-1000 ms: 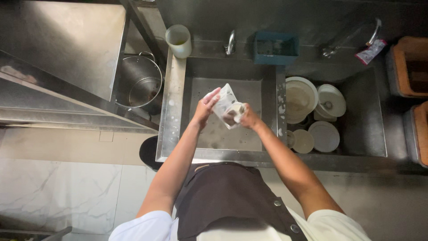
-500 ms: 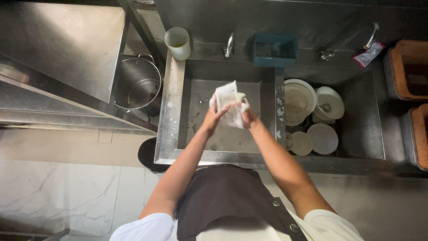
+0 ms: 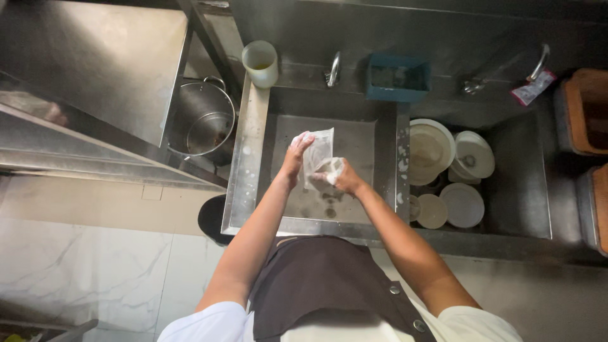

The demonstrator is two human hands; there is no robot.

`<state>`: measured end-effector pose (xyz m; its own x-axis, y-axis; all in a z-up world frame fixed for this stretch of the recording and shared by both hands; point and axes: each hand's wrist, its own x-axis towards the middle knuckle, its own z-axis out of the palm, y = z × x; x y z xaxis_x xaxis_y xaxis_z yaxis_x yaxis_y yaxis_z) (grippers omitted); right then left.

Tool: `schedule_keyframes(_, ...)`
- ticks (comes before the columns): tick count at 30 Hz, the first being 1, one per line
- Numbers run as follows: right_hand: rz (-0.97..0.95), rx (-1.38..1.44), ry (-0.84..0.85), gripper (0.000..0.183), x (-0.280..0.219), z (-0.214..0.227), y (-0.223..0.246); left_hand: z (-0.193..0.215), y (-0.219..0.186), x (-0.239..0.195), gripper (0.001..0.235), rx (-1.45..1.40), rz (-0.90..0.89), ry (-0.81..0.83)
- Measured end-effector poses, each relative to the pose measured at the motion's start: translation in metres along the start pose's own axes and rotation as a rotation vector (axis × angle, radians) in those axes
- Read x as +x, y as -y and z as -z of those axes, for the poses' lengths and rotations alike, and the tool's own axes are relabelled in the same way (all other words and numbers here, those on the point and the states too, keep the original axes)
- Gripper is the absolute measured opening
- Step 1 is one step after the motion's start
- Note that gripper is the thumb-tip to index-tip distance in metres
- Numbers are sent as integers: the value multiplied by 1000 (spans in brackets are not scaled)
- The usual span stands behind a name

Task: The person scrubs multiple white plates and a small plastic container with a green sponge under running water in a commercial kitchen sink. They rinse each item and place it into the adjacent sink compartment.

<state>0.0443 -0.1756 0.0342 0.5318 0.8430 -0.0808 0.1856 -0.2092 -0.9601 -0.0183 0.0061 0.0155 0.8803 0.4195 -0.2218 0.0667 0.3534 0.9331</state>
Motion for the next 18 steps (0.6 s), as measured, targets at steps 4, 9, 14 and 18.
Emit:
schedule_keyframes(4,-46,550,-69,24,13,2,-9,-21,13,-5,70,-384,296,187)
schedule_keyframes(9,-78,729,-137,31,19,-18,-11,-19,34,-9,62,-280,223,129)
schedule_keyframes(14,189,4,-45,39,-5,-34,-13,16,40,22,67,-570,419,289)
schedule_keyframes(18,218,69,-14,51,-4,-32,-28,14,51,23,64,-449,382,114)
